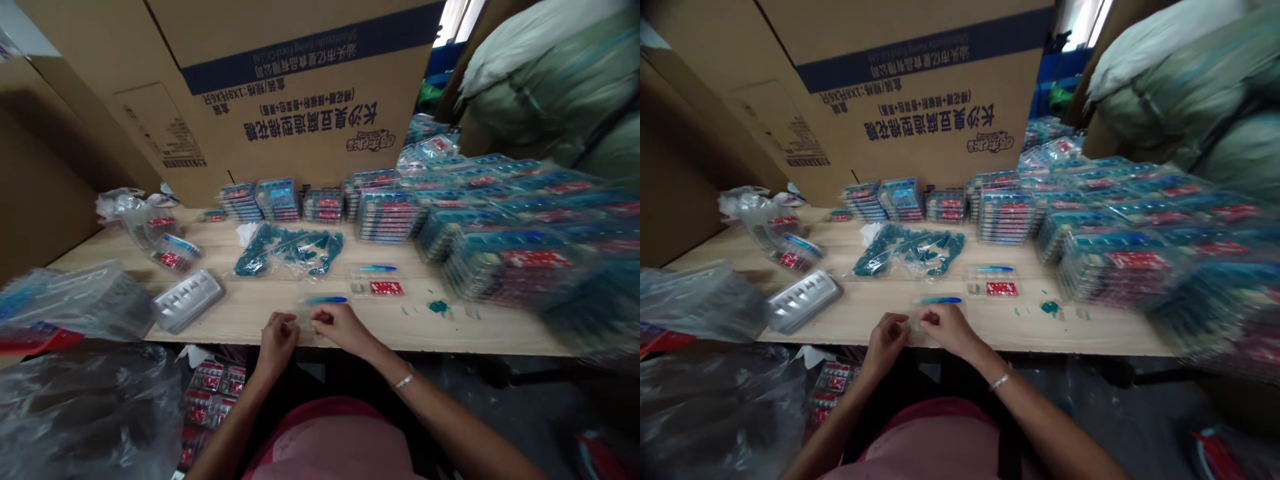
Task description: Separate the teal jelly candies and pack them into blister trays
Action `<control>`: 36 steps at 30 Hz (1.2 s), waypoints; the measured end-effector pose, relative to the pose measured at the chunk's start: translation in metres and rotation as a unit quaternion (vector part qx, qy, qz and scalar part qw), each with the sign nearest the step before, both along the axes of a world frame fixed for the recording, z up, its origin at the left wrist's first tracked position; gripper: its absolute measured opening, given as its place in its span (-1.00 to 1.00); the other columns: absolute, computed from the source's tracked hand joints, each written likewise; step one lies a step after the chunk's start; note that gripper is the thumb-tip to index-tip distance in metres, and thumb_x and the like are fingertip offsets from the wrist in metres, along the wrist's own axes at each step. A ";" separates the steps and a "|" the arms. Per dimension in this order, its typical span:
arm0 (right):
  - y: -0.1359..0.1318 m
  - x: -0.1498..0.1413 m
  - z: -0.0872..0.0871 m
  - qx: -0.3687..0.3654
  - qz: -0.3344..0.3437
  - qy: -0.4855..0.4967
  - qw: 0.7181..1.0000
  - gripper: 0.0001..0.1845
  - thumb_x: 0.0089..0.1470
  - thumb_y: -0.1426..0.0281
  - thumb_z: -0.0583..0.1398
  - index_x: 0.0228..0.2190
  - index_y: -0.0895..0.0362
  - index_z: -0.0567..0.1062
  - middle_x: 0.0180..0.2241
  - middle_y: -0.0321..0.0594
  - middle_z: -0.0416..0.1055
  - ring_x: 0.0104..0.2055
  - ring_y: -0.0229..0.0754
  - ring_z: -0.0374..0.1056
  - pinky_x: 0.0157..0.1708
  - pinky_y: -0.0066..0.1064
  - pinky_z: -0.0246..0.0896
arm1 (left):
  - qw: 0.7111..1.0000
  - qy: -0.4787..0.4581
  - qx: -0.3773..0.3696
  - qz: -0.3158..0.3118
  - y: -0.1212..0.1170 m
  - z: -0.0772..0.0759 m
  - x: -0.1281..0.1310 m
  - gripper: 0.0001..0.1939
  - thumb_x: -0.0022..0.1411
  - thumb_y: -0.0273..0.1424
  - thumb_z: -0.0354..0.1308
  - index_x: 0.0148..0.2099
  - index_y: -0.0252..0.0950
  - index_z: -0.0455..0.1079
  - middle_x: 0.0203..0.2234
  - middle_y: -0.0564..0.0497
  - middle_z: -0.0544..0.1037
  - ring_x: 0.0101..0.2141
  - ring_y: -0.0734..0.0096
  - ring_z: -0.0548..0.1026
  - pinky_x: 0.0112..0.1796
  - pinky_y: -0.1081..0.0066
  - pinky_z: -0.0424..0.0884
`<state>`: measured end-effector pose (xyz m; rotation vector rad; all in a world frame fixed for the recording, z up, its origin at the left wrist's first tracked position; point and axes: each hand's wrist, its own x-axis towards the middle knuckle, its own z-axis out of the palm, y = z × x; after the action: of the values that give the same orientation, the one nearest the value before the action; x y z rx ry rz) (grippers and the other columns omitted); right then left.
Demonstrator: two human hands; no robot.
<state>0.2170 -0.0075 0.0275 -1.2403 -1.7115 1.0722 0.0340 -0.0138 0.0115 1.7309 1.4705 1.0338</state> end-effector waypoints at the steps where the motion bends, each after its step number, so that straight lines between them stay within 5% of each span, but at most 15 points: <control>1: 0.004 -0.009 -0.001 -0.002 0.008 -0.015 1.000 -0.91 -0.09 0.53 0.19 -0.47 0.17 0.51 -0.53 -0.29 0.47 -0.47 -0.26 0.36 -0.46 -0.50 0.19 | 1.000 0.003 0.003 -0.003 -0.003 -0.002 0.004 -0.80 0.03 -0.41 0.08 -0.26 -0.32 0.42 -0.45 0.06 0.37 -0.57 0.54 0.33 -0.51 0.47 0.28; 11: -0.005 -0.030 -0.009 0.083 -0.024 -0.225 0.971 -0.84 0.03 0.57 0.13 -0.44 0.14 0.50 -0.32 -0.21 0.38 -0.32 -0.24 0.35 -0.30 -0.45 0.21 | 0.999 0.012 0.016 -0.026 -0.004 -0.003 0.002 -0.75 0.05 -0.48 0.01 -0.21 -0.31 0.41 -0.38 0.01 0.40 -0.51 0.49 0.38 -0.47 0.46 0.32; 18: -0.007 -0.030 -0.007 0.109 -0.015 -0.307 0.945 -0.82 0.07 0.56 0.10 -0.44 0.11 0.47 -0.38 -0.23 0.36 -0.39 -0.23 0.34 -0.39 -0.44 0.21 | 0.998 0.054 -0.022 -0.016 0.009 0.000 0.005 -0.87 -0.07 -0.52 0.11 -0.37 -0.30 0.35 -0.48 0.09 0.35 -0.56 0.53 0.32 -0.51 0.49 0.24; 26: -0.010 -0.013 -0.027 0.332 0.004 -0.292 0.897 -0.69 0.20 0.48 -0.02 -0.37 0.12 0.50 -0.40 -0.16 0.36 -0.35 -0.15 0.33 -0.35 -0.33 0.27 | 0.996 0.088 -0.027 0.002 0.017 -0.004 0.011 -0.80 -0.10 -0.57 0.13 -0.33 -0.29 0.36 -0.45 0.07 0.38 -0.51 0.51 0.35 -0.45 0.47 0.30; 29: -0.013 -0.003 -0.025 0.364 -0.002 -0.269 0.891 -0.68 0.24 0.44 -0.06 -0.28 0.12 0.49 -0.36 -0.14 0.38 -0.32 -0.14 0.33 -0.32 -0.31 0.27 | 0.989 0.133 0.054 0.039 0.032 0.017 -0.037 -0.75 -0.03 -0.51 0.14 -0.22 -0.26 0.37 -0.32 -0.02 0.46 -0.32 0.37 0.44 -0.26 0.38 0.37; 33: -0.022 0.017 -0.023 0.372 -0.005 -0.250 0.894 -0.74 0.24 0.37 -0.01 -0.29 0.10 0.46 -0.34 -0.15 0.40 -0.27 -0.12 0.34 -0.27 -0.28 0.24 | 0.912 0.347 0.088 0.200 0.059 0.052 -0.143 -0.77 -0.03 -0.32 0.23 -0.27 -0.25 0.44 -0.09 -0.15 0.42 0.00 0.00 0.30 -0.01 0.06 0.23; 36: -0.026 0.029 -0.027 0.359 0.011 -0.251 0.899 -0.73 0.24 0.34 -0.01 -0.38 0.08 0.44 -0.42 -0.21 0.39 -0.35 -0.15 0.34 -0.35 -0.31 0.24 | 0.900 0.410 0.025 0.147 0.075 0.061 -0.201 -0.79 -0.08 -0.26 0.27 -0.38 -0.27 0.46 -0.09 -0.15 0.42 -0.06 0.05 0.36 -0.05 0.13 0.28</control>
<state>0.2461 -0.0331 0.0009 -1.0377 -2.2167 0.0480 -0.1674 0.0611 0.0723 2.1553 2.2877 0.4588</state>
